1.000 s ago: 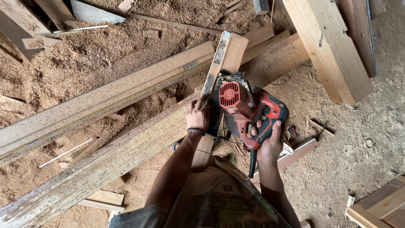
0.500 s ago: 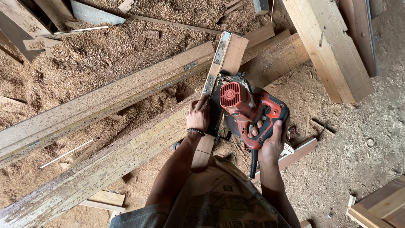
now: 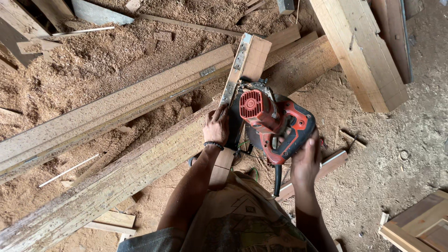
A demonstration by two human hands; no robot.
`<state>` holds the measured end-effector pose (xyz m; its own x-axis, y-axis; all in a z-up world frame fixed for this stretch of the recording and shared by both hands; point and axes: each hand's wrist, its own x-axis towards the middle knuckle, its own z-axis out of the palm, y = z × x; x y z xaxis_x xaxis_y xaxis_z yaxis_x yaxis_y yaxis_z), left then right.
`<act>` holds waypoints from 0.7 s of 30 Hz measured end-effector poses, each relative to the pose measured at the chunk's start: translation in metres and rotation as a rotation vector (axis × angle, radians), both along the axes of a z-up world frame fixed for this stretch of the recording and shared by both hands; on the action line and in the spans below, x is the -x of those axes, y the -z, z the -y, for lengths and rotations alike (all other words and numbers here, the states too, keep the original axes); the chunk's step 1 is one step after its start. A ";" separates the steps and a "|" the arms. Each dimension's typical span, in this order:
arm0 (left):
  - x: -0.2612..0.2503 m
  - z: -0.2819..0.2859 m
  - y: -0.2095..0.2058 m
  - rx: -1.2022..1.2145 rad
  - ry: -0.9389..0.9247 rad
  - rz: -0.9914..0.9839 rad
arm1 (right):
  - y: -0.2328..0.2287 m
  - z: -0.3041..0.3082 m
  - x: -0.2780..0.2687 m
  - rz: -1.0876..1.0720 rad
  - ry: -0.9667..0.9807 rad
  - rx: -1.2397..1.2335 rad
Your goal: The person uses a circular saw to cut a wooden beam, placing a small wooden block against it as a guide and repositioning the beam by hand on a pile of wood.
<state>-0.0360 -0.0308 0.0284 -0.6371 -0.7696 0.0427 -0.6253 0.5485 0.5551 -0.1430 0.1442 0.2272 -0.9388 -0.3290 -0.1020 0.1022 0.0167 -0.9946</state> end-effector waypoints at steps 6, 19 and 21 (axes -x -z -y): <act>0.000 0.000 -0.004 -0.015 0.000 -0.016 | 0.115 -0.123 -0.016 -0.616 -0.058 -0.671; 0.008 0.005 0.014 -0.382 0.079 0.276 | 0.100 -0.094 -0.057 -0.197 -0.281 -0.600; 0.002 -0.001 0.009 -0.003 -0.013 -0.042 | 0.119 -0.098 -0.060 0.552 -0.031 0.156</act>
<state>-0.0382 -0.0294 0.0189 -0.6250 -0.7778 0.0669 -0.6082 0.5389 0.5829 -0.0834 0.2420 0.1079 -0.7498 -0.4061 -0.5223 0.6089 -0.1148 -0.7849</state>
